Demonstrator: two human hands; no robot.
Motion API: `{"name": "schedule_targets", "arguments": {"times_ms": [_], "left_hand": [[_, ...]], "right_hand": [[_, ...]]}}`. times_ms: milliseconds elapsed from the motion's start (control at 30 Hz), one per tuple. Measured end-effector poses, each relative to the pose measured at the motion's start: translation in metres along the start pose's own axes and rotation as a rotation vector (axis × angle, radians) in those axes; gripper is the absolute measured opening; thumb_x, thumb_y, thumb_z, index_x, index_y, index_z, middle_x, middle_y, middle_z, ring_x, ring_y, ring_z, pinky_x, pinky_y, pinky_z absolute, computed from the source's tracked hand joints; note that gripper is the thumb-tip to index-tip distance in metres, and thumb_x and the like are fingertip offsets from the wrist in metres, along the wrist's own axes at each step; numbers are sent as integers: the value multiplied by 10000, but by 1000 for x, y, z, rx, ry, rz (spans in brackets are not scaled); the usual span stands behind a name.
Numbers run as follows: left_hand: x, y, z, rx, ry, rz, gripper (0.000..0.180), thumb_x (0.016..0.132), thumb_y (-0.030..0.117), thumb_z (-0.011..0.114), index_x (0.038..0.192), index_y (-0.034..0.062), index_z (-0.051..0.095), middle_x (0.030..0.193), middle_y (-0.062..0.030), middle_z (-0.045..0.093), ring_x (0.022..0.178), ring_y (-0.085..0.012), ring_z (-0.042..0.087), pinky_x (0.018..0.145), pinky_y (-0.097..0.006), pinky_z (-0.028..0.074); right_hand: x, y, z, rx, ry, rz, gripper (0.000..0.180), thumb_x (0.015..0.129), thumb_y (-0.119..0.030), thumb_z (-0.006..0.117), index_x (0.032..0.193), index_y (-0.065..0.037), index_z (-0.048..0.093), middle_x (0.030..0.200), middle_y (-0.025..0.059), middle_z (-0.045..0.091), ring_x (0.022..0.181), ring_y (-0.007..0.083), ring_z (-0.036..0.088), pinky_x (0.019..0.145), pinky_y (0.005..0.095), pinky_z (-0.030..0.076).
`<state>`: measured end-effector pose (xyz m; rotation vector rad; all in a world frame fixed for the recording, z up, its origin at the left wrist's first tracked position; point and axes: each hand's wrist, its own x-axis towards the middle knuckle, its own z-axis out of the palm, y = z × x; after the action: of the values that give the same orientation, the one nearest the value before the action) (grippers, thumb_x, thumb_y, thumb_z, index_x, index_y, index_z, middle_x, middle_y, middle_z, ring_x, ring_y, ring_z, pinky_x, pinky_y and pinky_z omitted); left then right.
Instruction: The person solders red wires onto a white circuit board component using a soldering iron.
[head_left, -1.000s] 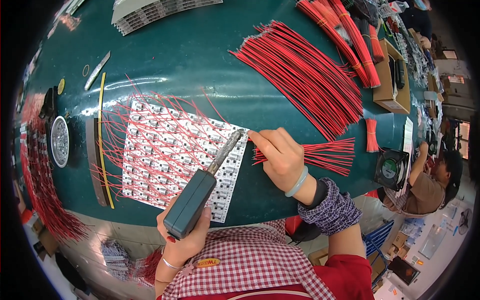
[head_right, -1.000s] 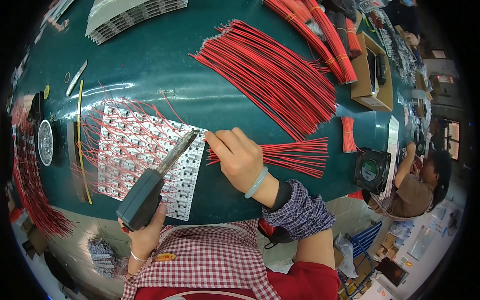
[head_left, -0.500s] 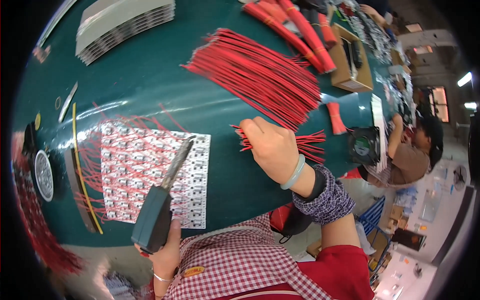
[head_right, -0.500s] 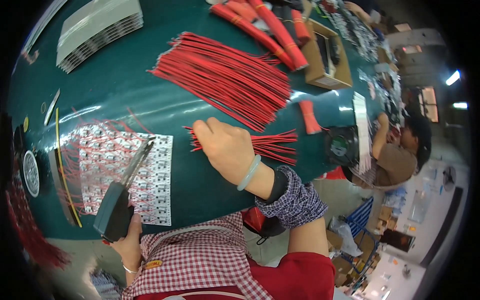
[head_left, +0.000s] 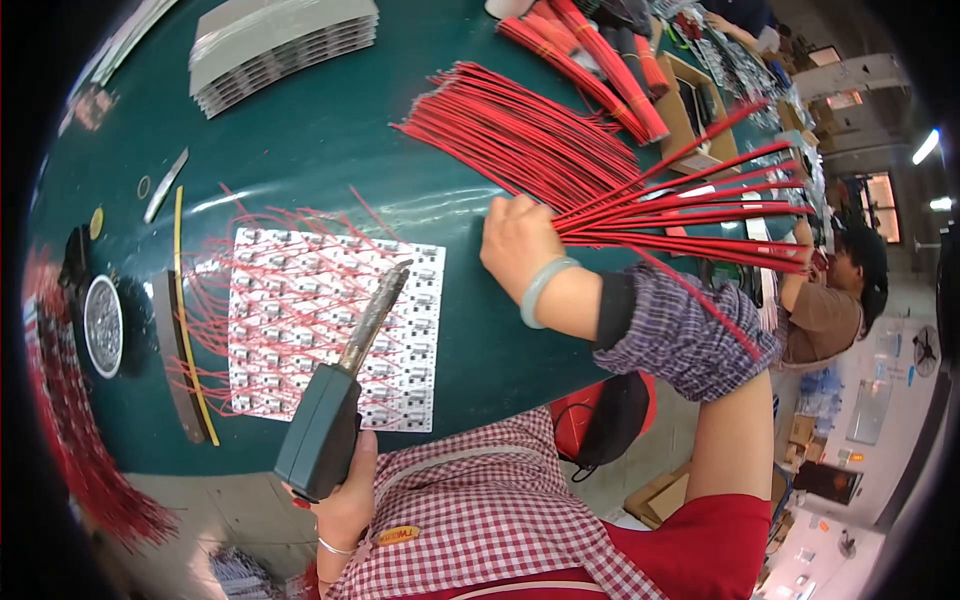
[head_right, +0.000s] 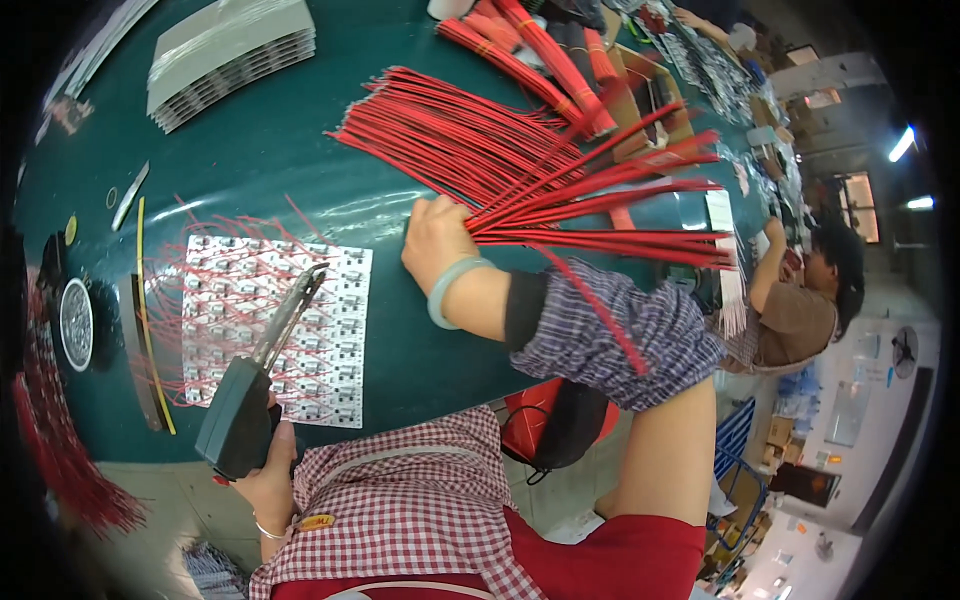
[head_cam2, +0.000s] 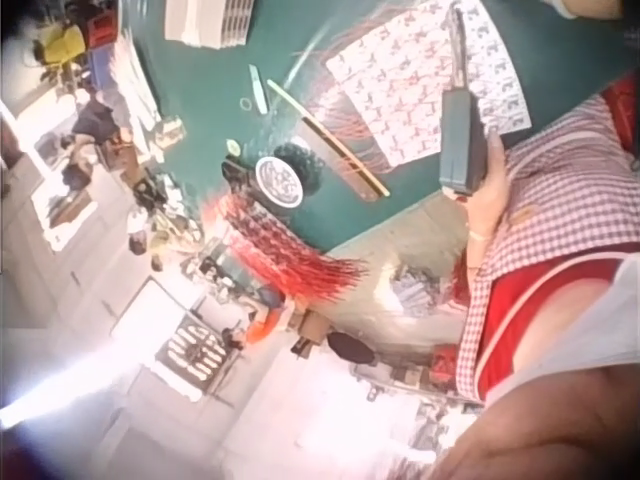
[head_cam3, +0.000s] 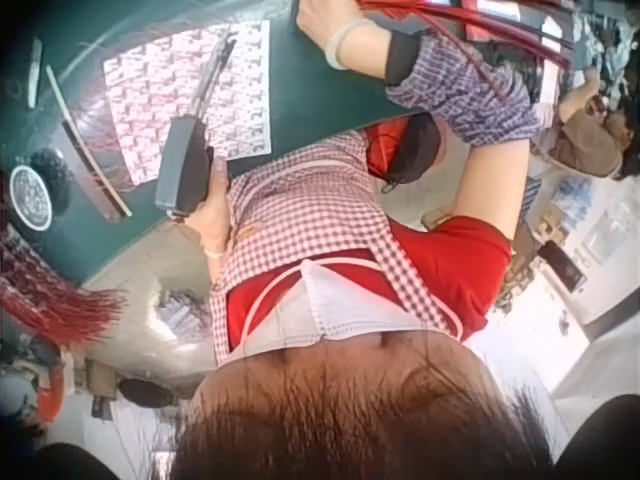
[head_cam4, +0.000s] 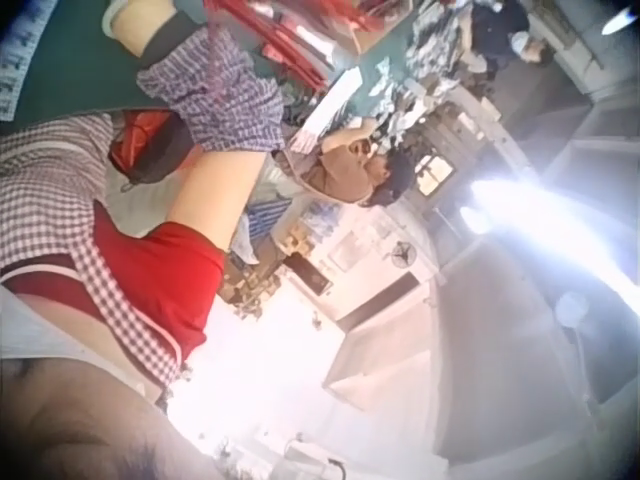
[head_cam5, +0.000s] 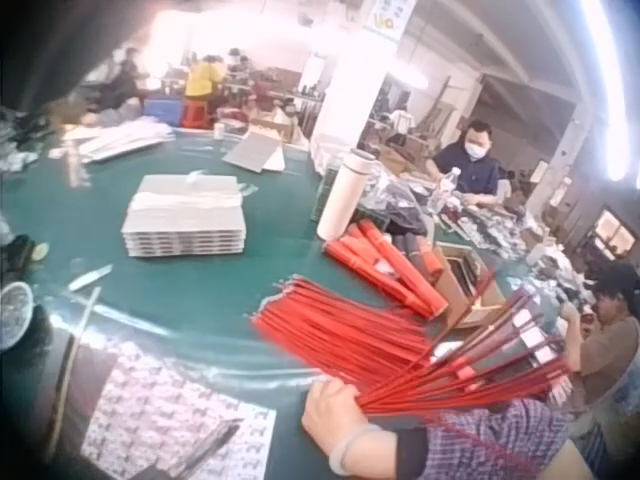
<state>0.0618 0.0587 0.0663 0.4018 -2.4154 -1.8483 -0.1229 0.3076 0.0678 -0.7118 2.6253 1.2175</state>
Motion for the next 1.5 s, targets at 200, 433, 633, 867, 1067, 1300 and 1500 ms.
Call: {"name": "schedule_targets", "arguments": {"times_ms": [200, 433, 633, 867, 1067, 1300, 1500], "left_hand": [[-2, 4, 3, -134, 108, -284, 301, 789, 86, 837, 1033, -38, 713, 927, -91, 723, 761, -148, 658, 674, -316, 540], [5, 14, 8, 34, 84, -146, 249, 796, 93, 829, 995, -19, 730, 865, -67, 727, 703, -121, 646, 637, -298, 530], [6, 15, 13, -38, 71, -259, 209, 800, 76, 815, 970, -12, 731, 812, -55, 713, 673, -106, 639, 612, -285, 523], [18, 25, 16, -9, -24, -94, 184, 795, 10, 771, 965, -33, 715, 815, -60, 702, 704, -96, 638, 623, -267, 525], [28, 33, 18, -4, -100, -114, 250, 801, -16, 757, 1040, -63, 701, 900, -88, 704, 749, -105, 643, 662, -265, 532], [31, 31, 25, 41, -180, -94, 277, 811, -37, 735, 1080, -77, 682, 939, -91, 696, 769, -98, 621, 676, -255, 522], [39, 34, 29, 97, -206, -23, 217, 806, -49, 723, 1020, -63, 690, 899, -90, 680, 712, -112, 611, 646, -252, 508]], "right_hand": [[-39, 10, -9, 536, 405, -6, 255, 826, -103, 642, 1075, -54, 661, 892, 77, 496, 811, 235, 571, 571, 333, 470], [-34, -24, 10, 1147, 644, 19, 489, 786, 37, 645, 1272, 12, 602, 951, 104, 498, 851, 270, 570, 662, 384, 520], [-33, -30, 24, 1278, 713, 17, 453, 711, 118, 658, 1154, 24, 676, 915, 97, 544, 781, 265, 594, 621, 361, 519], [-23, -33, 14, 1261, 790, 49, 415, 675, 126, 660, 1075, 25, 701, 889, 100, 581, 801, 254, 607, 593, 343, 515], [-22, -34, 21, 1270, 801, 38, 429, 650, 146, 676, 1055, 6, 705, 897, 109, 620, 770, 279, 620, 627, 369, 517], [-19, -32, 22, 1278, 831, 23, 425, 619, 147, 670, 1019, 8, 708, 874, 103, 640, 746, 268, 627, 614, 362, 521], [-14, -31, 24, 1209, 885, 20, 290, 678, 69, 690, 960, 5, 699, 840, 70, 621, 718, 216, 611, 550, 312, 505]]}}
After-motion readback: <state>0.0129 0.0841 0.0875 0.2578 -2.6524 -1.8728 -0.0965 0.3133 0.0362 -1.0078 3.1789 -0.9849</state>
